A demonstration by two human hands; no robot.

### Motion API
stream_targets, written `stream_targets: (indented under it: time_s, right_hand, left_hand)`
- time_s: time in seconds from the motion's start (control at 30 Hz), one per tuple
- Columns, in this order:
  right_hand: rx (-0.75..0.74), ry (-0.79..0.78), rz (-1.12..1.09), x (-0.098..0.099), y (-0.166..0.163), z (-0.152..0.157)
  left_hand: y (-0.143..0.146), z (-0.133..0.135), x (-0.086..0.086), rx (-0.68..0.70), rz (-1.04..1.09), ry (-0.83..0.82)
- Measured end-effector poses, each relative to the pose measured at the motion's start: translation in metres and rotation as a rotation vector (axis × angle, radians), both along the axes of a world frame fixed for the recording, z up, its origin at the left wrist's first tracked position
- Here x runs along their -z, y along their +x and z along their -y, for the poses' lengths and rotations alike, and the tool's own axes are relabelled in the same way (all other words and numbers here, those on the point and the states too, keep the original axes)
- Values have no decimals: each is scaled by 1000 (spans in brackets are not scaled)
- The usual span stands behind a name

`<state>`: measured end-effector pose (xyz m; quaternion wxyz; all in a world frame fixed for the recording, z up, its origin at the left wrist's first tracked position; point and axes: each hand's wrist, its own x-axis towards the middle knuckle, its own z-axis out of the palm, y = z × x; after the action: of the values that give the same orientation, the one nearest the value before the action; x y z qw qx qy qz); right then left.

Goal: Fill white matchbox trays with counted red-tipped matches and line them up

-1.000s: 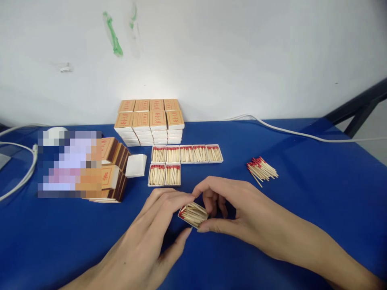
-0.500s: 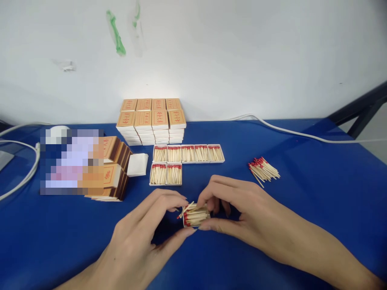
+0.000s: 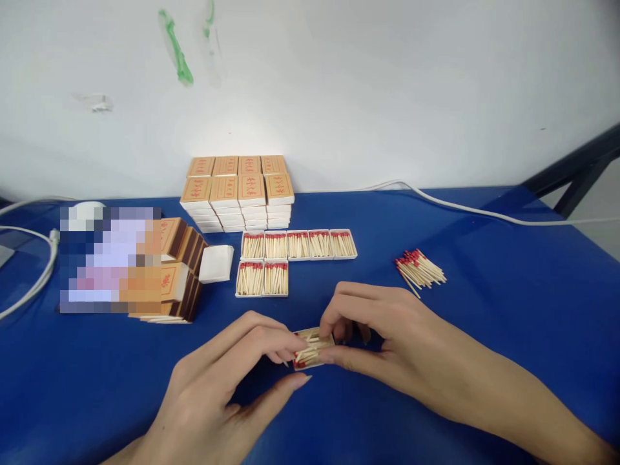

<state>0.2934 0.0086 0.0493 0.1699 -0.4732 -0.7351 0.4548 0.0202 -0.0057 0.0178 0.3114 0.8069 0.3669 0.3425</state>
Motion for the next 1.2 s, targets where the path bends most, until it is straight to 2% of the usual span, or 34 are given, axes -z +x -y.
stream_targets:
  time_s: [0.27,0.57,0.67,0.77,0.93,1.2]
  right_hand:
    - [-21,65,-10,-4,-6,0]
    - [33,204,88,2,-8,-2]
    - [28,181,61,0,-9,-2]
    - [-48,133,31,-1,-10,0]
    - [-135,167,66,2,-10,3]
    - [-62,165,76,3,-9,2]
  left_hand:
    - [1,-3,-1,-66,-126,93]
    - [1,-5,3,-35,-136,-11]
    - [0,-4,4,-29,-144,-2]
    - [0,-4,3,-3,-146,16]
    - [1,-3,2,-5,-165,13]
    - [2,-1,4,-44,-186,34]
